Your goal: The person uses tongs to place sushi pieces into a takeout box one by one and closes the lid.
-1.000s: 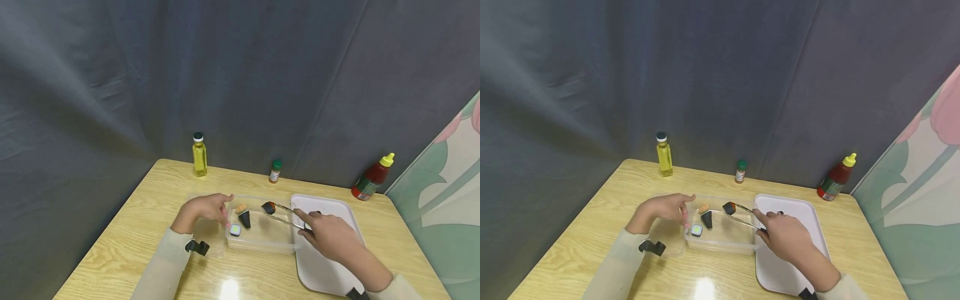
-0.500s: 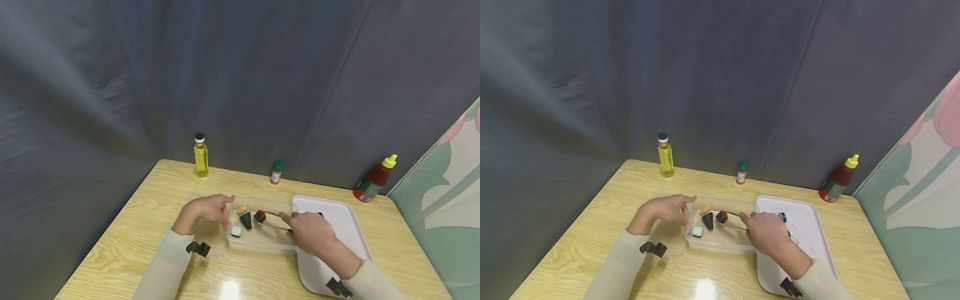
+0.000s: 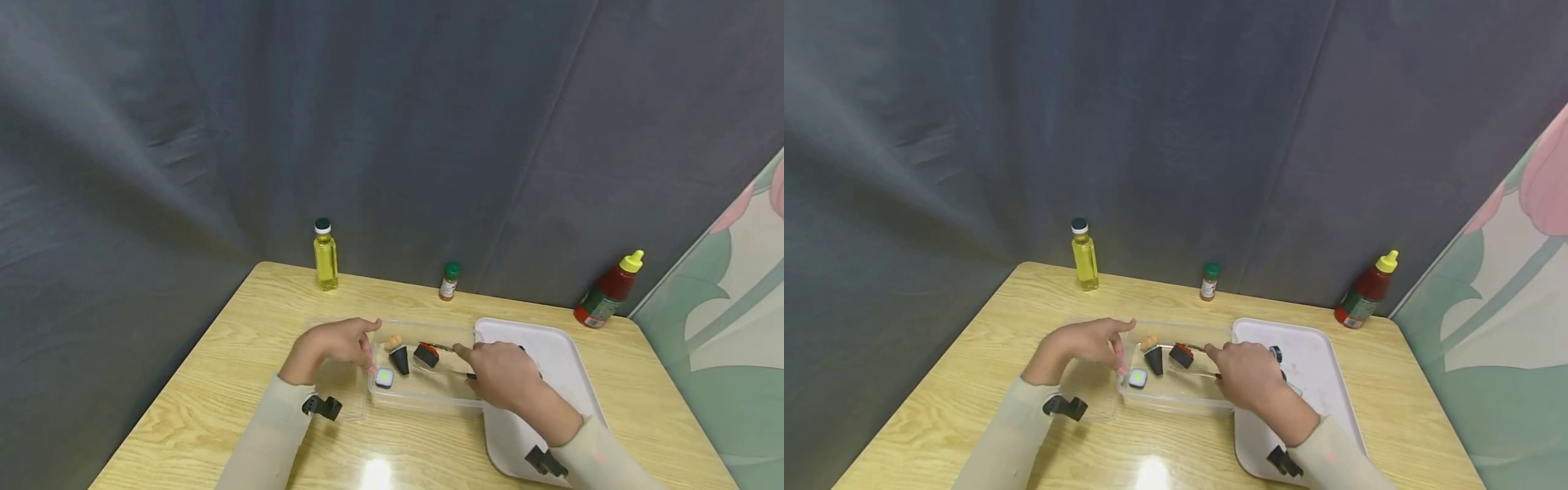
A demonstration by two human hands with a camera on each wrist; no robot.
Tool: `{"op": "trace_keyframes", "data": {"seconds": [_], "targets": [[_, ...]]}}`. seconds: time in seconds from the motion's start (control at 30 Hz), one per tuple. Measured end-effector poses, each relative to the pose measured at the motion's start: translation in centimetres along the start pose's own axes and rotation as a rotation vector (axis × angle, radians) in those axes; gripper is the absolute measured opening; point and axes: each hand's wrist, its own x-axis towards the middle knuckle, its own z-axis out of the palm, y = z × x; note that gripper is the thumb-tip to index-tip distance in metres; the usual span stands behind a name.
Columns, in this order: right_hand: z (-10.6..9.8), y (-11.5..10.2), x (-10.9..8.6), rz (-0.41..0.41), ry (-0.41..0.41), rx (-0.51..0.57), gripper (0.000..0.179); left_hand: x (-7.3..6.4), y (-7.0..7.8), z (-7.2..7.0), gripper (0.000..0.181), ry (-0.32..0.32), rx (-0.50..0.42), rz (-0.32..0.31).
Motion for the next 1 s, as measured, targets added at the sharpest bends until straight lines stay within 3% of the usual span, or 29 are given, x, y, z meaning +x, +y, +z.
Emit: {"op": "trace_keyframes", "data": {"seconds": [0.3, 0.6, 0.8, 0.9, 1.0], "targets": [[0.0, 0.9, 0.1, 0.002, -0.085, 0.086, 0.059, 0.0, -0.3, 0.1, 0.103, -0.001, -0.001, 0.015], [-1.4, 1.7, -1.1, -0.06, -0.123, 0.212, 0.053, -0.2, -0.2, 0.0, 0.104, 0.003, -0.016, 0.004], [-1.2, 2.7, -1.6, -0.09, -0.136, 0.286, 0.059, -0.1, -0.3, 0.0, 0.104, 0.002, -0.019, 0.003], [-0.6, 3.7, -1.8, -0.102, -0.115, 0.371, 0.068, -0.1, -0.2, 0.0, 0.105, -0.005, -0.019, 0.008], [0.3, 5.0, -2.1, -0.13, -0.078, 0.541, 0.078, -0.2, -0.2, -0.1, 0.104, -0.012, -0.019, 0.012]]}}
